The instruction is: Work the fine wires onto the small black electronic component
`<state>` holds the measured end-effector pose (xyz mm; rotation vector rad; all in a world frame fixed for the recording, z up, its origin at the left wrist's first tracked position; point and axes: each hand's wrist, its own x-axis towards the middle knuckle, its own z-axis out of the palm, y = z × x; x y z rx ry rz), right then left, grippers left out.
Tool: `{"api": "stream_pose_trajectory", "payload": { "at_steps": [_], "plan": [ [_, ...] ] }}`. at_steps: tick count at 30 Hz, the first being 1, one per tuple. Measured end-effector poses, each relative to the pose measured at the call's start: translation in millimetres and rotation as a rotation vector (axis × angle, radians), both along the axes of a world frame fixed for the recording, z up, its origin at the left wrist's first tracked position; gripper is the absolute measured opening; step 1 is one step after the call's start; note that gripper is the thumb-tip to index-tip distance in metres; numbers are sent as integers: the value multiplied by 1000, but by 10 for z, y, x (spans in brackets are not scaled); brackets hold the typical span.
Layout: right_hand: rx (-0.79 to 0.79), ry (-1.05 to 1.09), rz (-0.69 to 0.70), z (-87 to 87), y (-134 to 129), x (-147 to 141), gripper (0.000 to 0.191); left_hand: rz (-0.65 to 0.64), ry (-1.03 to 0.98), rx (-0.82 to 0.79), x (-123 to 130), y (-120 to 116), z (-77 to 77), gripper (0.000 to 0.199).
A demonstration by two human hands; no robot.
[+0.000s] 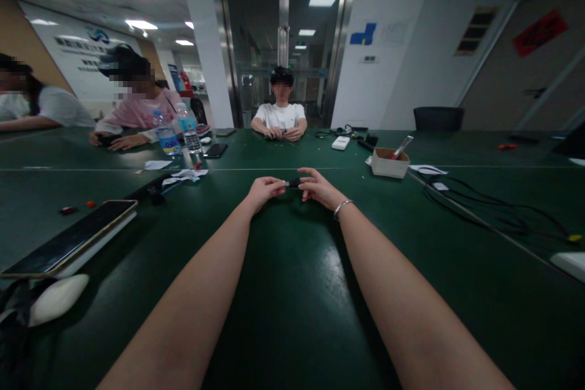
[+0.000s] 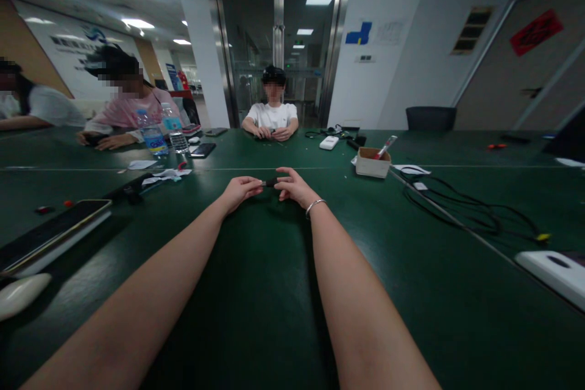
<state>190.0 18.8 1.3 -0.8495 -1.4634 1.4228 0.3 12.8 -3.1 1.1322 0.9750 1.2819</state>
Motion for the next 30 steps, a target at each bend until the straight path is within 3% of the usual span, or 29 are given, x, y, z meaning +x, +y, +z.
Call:
{"api": "stream_pose_trajectory", "payload": {
  "at_steps": [4, 13, 19, 24, 30],
  "plan": [
    [-26, -41, -19, -7, 13, -10, 26, -5, 9, 5, 0, -8, 5, 13],
    [2, -27, 19, -42, 43, 9, 21, -31, 128, 0, 16, 21, -6, 17],
    [-24, -10, -4, -40, 39, 10, 19, -78, 105, -12, 13, -44, 43, 20],
    [-32, 1, -17, -35, 28, 7, 18, -29, 122, -24, 38, -40, 42, 14],
    [-40, 0, -22, -34, 27, 3, 16, -70, 115, 28, 22, -53, 40, 22]
  ]
}}
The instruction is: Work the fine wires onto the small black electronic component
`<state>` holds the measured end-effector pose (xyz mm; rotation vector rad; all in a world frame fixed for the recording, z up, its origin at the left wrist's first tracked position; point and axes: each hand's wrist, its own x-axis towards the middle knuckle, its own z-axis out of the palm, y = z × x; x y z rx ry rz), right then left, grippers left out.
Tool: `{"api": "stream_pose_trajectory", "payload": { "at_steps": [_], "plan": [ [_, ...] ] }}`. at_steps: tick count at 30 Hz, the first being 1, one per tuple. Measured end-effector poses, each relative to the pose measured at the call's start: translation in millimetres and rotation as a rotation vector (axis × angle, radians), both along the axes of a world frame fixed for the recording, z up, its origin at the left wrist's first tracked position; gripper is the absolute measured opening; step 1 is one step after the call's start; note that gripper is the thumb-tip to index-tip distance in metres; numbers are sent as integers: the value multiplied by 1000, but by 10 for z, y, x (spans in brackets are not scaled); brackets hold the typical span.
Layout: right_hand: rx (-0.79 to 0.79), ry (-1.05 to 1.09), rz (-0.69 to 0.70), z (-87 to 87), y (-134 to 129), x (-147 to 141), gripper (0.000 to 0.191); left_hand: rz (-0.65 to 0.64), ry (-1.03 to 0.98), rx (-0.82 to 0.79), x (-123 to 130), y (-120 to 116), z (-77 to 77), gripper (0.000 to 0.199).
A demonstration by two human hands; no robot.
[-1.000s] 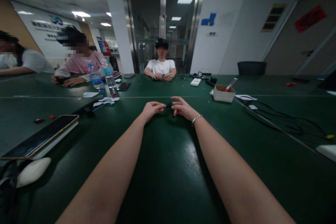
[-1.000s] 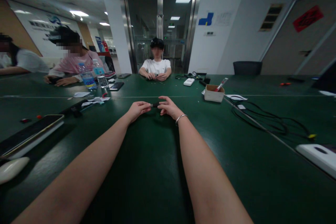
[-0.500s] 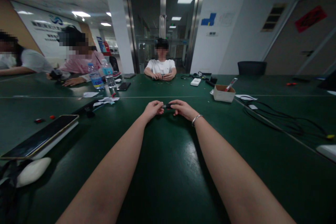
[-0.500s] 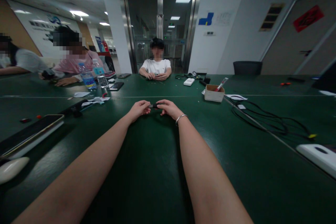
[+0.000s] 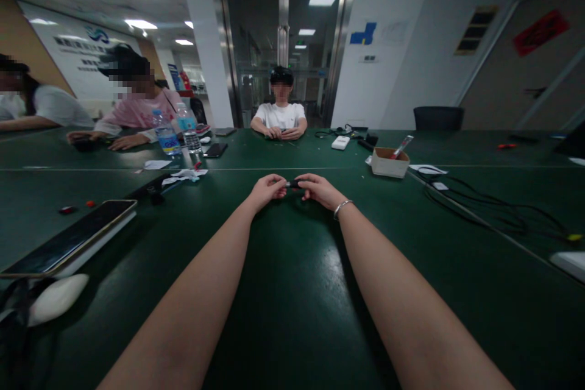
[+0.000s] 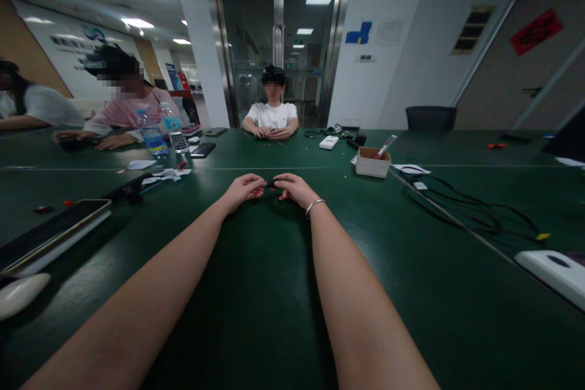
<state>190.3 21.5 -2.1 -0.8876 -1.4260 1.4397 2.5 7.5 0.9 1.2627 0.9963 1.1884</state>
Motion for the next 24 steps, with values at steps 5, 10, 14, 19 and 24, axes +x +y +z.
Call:
{"api": "stream_pose_trajectory", "payload": {
  "at_steps": [5, 10, 14, 19, 24],
  "plan": [
    [-14, 16, -7, 7, -9, 13, 15, -32, 34, 5, -26, 18, -36, 21],
    [-22, 17, -17, 1, -2, 7, 13, -63, 211, 69, 3, 99, -138, 19],
    [-25, 27, -5, 11, -13, 2, 14, -33, 273, 84, 16, 142, -154, 30],
    [-49, 163, -115, 24, -28, 45, 12, 78, 178, 9, -28, 176, -120, 36],
    [-22, 63, -62, 6, 1, 10, 13, 77, 252, 27, -3, 172, -121, 36]
  ]
}}
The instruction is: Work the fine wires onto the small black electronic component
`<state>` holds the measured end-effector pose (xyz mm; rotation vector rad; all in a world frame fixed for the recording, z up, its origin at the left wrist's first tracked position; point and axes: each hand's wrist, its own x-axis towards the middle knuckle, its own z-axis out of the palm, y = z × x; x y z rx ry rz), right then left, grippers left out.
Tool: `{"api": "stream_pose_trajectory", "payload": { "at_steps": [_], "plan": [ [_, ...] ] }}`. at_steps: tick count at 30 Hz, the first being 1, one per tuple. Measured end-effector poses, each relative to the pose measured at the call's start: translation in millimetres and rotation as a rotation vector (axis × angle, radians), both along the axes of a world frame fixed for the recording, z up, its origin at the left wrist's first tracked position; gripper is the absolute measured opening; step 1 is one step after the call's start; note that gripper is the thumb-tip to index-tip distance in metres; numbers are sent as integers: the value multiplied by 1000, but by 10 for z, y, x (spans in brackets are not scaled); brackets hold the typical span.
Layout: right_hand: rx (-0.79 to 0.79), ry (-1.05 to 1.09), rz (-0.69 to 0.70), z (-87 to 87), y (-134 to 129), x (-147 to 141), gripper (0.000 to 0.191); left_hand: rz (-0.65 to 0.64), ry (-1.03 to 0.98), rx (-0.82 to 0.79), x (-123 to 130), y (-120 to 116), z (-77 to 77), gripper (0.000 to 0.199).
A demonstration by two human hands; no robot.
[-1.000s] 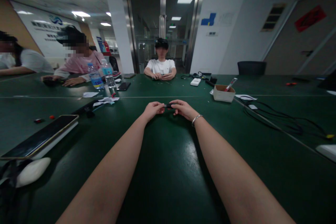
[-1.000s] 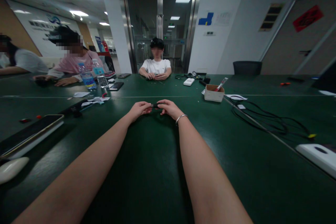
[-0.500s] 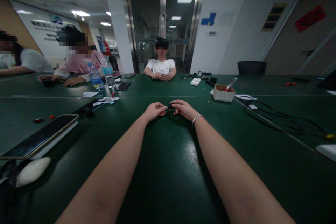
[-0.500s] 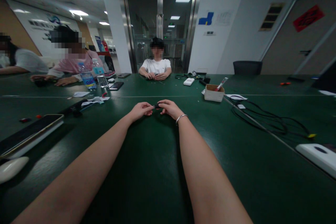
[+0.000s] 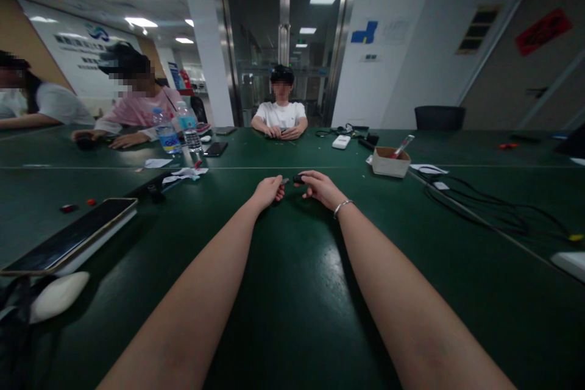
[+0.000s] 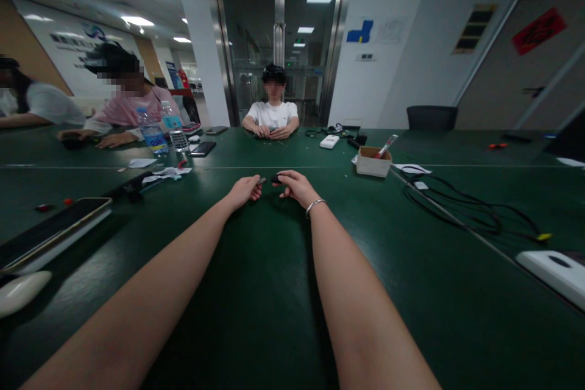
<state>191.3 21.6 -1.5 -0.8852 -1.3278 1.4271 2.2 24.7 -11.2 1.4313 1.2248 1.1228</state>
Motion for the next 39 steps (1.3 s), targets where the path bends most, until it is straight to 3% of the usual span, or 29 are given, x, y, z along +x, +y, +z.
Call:
{"api": "stream_pose_trajectory", "payload": {
  "at_steps": [4, 22, 32, 39],
  "plan": [
    [34, -134, 41, -18, 36, -47, 18, -38, 121, 26, 35, -7, -13, 36],
    [56, -121, 126, -68, 71, 3, 18, 8, 523, 162, 10, -42, 15, 49],
    [63, -117, 135, -68, 71, 4, 17, 27, 427, 130, 11, 2, -48, 50],
    [35, -121, 105, -62, 70, -7, 13, -31, 259, 146, 12, -29, -67, 34]
  ]
}}
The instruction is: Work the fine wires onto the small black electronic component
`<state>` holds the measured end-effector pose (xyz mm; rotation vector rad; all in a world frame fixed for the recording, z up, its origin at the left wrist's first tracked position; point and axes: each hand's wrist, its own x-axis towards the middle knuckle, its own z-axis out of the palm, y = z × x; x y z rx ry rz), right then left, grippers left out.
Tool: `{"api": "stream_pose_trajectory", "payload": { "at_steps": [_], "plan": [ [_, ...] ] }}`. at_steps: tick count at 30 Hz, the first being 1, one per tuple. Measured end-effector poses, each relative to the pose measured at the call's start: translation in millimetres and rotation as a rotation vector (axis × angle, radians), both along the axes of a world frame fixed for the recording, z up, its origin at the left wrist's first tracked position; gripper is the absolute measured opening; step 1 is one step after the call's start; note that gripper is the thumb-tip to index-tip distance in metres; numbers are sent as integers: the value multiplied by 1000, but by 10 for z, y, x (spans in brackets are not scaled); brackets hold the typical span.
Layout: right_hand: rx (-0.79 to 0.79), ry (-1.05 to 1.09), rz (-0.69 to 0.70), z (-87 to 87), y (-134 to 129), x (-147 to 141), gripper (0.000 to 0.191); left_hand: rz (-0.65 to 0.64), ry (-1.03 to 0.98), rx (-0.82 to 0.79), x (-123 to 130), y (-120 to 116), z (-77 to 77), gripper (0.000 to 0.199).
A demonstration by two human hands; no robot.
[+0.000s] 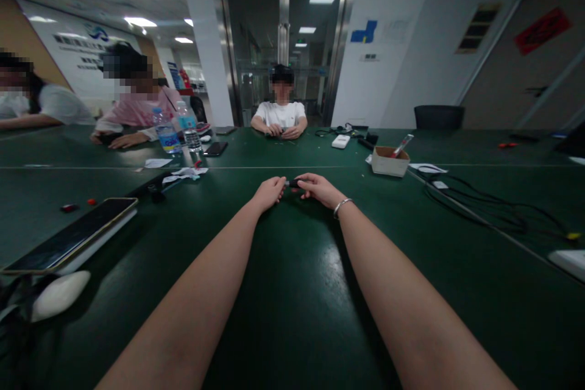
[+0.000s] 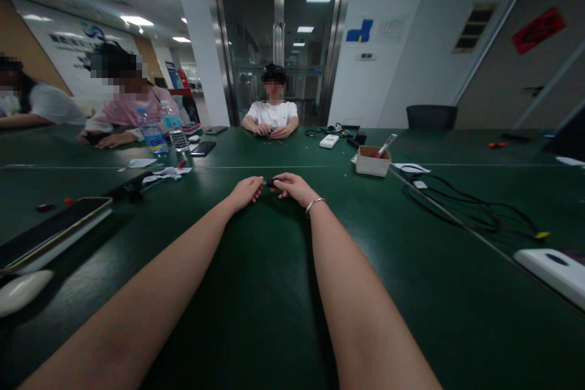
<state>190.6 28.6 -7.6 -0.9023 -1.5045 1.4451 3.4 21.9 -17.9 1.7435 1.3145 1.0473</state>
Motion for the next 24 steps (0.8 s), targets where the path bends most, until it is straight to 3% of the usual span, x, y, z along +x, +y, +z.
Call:
{"api": "stream_pose_trajectory", "payload": {
  "at_steps": [12, 24],
  "plan": [
    [-20, -10, -31, 14, -19, 4, 9, -111, -246, -88, -29, -110, 133, 19],
    [-12, -19, -2, 14, -11, -3, 7, -32, -205, -136, 41, -129, 173, 17]
  ]
}}
